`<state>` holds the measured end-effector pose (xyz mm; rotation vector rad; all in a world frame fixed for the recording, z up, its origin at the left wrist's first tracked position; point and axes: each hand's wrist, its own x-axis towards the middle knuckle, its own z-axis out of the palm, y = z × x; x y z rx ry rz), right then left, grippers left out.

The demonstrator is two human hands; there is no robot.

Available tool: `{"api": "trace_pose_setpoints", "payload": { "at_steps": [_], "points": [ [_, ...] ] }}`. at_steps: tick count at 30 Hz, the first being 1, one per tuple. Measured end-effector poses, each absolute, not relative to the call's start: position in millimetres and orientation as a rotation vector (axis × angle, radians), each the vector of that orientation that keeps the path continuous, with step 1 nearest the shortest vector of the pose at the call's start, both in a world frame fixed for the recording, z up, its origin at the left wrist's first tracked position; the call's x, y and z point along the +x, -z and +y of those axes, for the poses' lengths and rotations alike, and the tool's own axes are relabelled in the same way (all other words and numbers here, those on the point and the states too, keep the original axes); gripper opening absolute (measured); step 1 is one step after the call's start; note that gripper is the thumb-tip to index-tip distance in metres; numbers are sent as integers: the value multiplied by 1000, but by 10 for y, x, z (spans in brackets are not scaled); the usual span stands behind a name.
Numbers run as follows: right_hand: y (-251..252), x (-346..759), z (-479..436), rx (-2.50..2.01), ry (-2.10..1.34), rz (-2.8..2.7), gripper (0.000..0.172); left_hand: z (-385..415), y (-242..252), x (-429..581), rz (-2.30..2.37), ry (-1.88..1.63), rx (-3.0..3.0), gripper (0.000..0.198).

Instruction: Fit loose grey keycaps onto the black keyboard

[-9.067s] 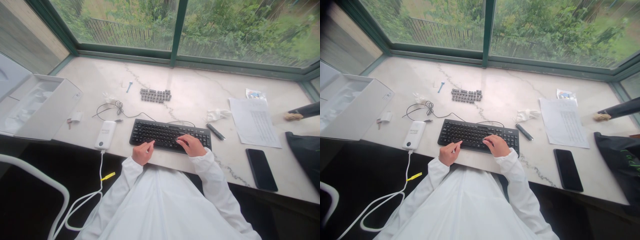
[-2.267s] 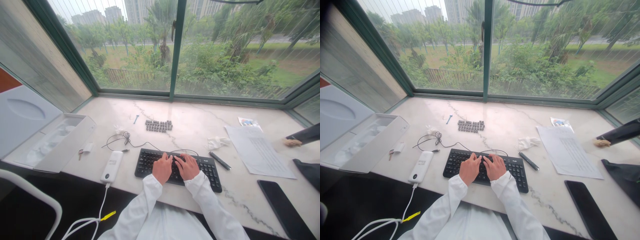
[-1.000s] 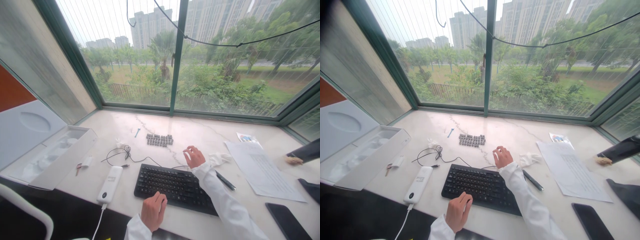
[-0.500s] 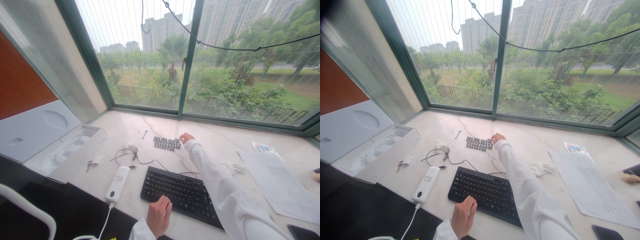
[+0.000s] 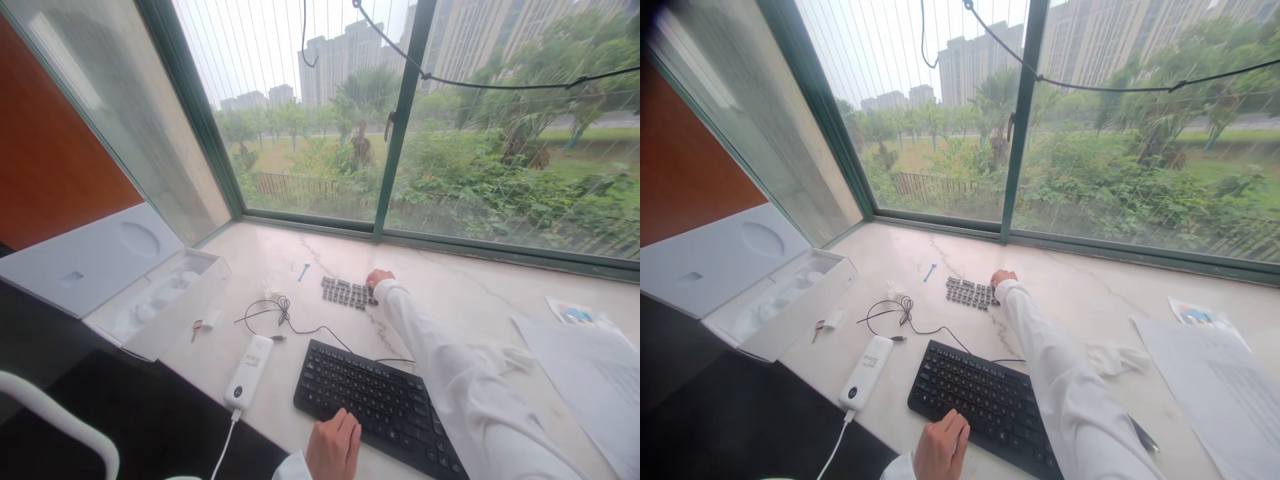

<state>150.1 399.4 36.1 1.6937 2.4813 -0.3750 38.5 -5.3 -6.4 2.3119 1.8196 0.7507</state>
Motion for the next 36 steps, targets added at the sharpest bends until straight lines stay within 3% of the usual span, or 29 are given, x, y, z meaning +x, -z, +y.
{"api": "trace_pose_setpoints", "payload": {
  "at_steps": [6, 12, 19, 25, 36],
  "points": [
    [-406, 1550, 4043, 1857, 494, 2534, 18, -49, 115, 393, 1838, -749, 2362, 16],
    [-504, 1792, 3904, 1939, 684, 2712, 19, -63, 23, 398, 1833, -720, 2332, 18],
    [-526, 2266, 3001, 1829, 932, 2826, 19, -72, -65, 374, 1786, -717, 2311, 19],
    [-398, 2570, 2152, 1659, 1401, 2682, 26, -63, -60, 362, 1740, -763, 2273, 21],
    [-273, 2546, 1772, 1694, 1318, 2571, 16, -45, -104, 372, 1709, -743, 2348, 25]
  ]
}}
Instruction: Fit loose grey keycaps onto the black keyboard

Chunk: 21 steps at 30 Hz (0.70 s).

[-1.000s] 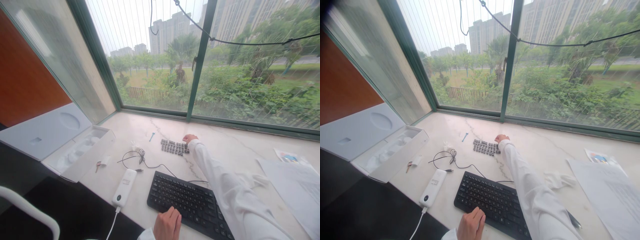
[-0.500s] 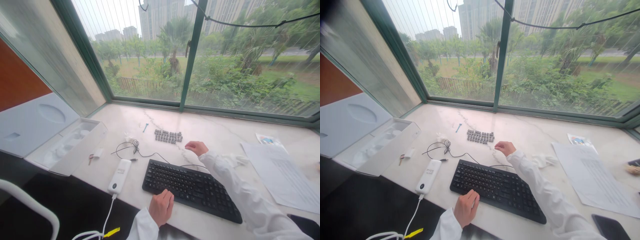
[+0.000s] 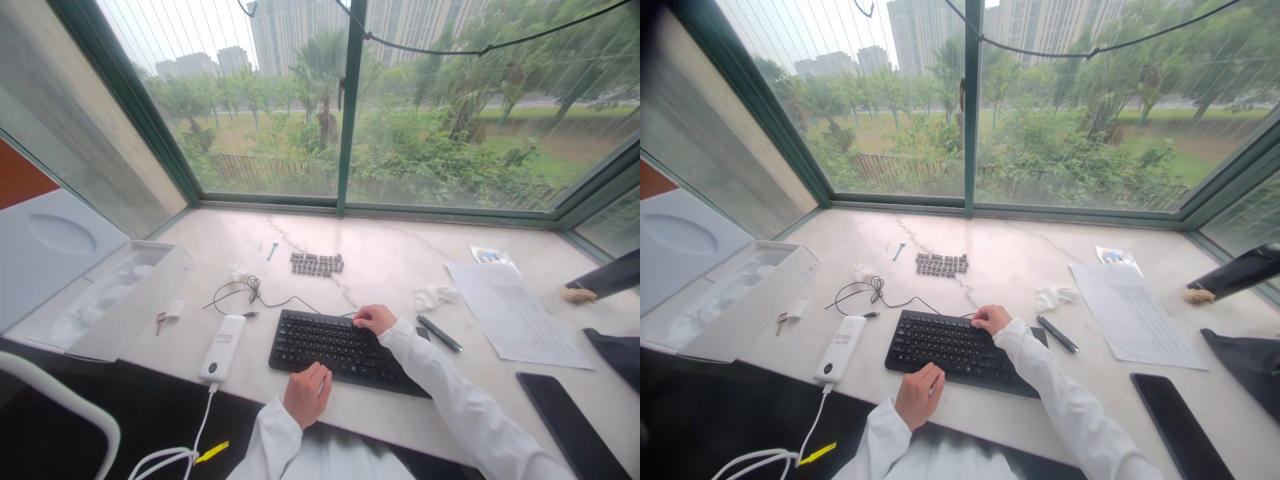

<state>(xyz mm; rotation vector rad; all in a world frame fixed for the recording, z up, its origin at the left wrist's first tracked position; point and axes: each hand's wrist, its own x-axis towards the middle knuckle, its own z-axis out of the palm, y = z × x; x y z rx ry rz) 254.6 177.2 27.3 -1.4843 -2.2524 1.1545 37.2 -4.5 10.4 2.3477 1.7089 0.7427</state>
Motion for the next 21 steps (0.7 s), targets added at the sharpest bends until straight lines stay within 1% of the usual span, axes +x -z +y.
{"api": "trace_pose_setpoints", "payload": {
  "at_steps": [10, 21],
  "points": [
    [-294, 2478, 1749, -1586, -1098, -2280, 12, -65, -98, 367, 1741, -735, 2324, 26],
    [-336, 2448, 1755, -1700, -1104, -2283, 16, -70, -70, 365, 1706, -758, 2360, 26]
  ]
}}
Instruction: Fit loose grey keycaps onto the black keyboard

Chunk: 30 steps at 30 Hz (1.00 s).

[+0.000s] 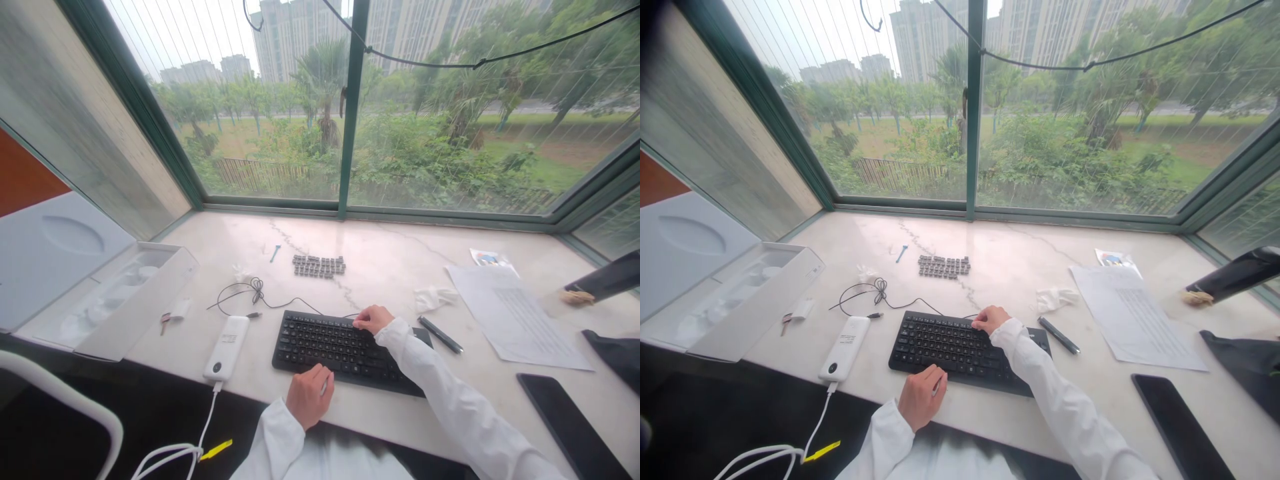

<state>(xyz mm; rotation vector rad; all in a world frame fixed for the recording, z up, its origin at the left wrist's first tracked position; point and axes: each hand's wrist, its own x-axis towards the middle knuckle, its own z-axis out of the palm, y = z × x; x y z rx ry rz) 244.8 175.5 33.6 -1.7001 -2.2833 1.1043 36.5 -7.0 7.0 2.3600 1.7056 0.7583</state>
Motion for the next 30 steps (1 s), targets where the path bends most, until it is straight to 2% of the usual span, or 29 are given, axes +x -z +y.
{"api": "trace_pose_setpoints", "payload": {
  "at_steps": [14, 30],
  "points": [
    [-347, 2432, 1714, -1778, -1009, -2319, 14, -85, -55, 360, 1715, -753, 2335, 26],
    [-313, 2471, 1799, -1793, -1044, -2330, 21, -74, -58, 364, 1700, -775, 2349, 25]
  ]
}}
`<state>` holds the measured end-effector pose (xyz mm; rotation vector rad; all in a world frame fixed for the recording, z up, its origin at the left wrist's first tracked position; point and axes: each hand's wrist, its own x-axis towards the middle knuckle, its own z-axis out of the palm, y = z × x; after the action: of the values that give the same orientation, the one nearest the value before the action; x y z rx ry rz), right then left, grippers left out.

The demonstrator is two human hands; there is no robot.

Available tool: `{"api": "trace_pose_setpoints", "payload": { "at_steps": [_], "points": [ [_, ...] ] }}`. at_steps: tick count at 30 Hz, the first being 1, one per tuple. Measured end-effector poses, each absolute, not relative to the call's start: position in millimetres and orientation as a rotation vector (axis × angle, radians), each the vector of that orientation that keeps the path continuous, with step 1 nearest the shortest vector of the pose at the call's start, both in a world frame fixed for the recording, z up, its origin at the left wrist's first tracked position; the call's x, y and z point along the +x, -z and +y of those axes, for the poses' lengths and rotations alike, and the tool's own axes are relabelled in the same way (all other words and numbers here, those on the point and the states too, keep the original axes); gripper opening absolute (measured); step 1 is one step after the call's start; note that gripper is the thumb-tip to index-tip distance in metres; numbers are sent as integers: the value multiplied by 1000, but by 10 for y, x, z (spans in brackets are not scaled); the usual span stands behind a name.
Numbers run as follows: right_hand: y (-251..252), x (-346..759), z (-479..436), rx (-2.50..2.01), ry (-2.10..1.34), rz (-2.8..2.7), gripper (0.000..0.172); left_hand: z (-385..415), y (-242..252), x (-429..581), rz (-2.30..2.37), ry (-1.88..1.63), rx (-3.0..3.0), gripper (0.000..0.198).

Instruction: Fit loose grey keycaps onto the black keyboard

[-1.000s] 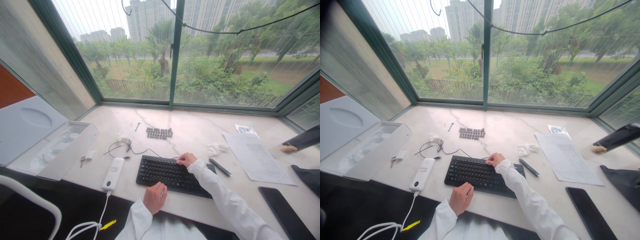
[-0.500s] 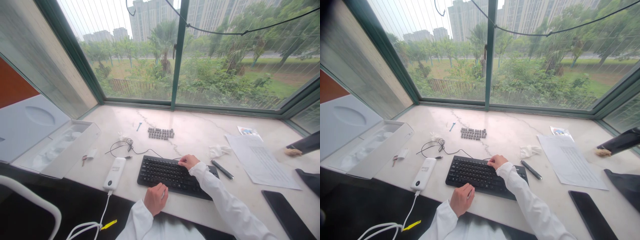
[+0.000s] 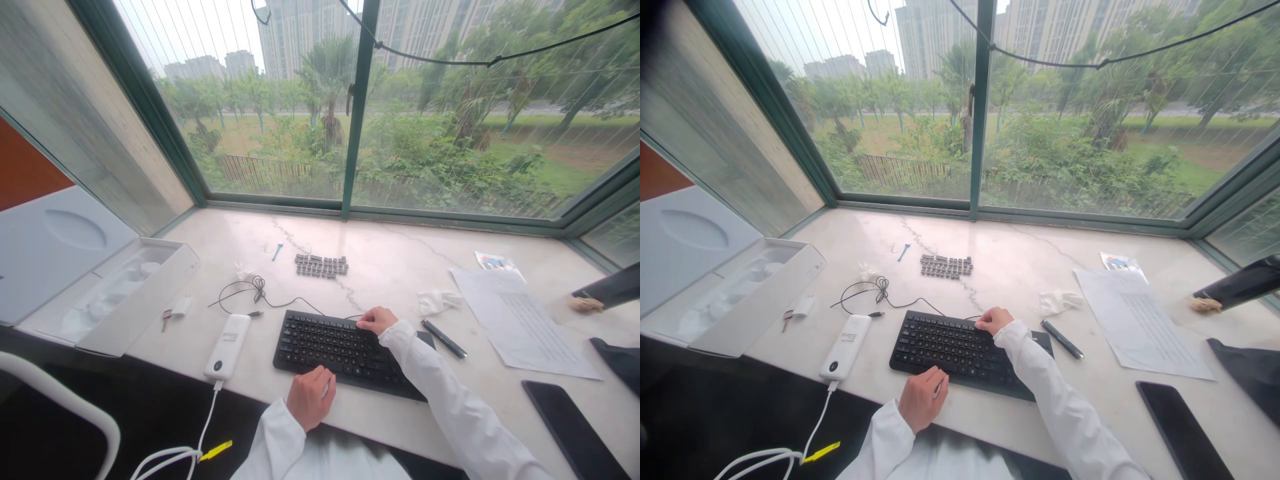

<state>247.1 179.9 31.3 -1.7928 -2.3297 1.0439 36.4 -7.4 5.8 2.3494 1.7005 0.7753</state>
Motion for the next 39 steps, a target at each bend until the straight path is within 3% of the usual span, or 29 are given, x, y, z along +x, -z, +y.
{"api": "trace_pose_setpoints", "payload": {
  "at_steps": [16, 25, 30, 39],
  "points": [
    [-391, 2382, 1801, -1769, -988, -2436, 9, -67, -57, 367, 1711, -771, 2379, 23],
    [-293, 2450, 1635, -1786, -883, -2310, 12, 25, -330, 473, 1679, -713, 2335, 27],
    [-275, 2454, 1586, -1816, -868, -2241, 12, 348, -523, 756, 1842, -498, 2361, 37],
    [-281, 2436, 1551, -1912, -835, -2167, 16, 639, -331, 967, 1975, -186, 2444, 45]
  ]
}}
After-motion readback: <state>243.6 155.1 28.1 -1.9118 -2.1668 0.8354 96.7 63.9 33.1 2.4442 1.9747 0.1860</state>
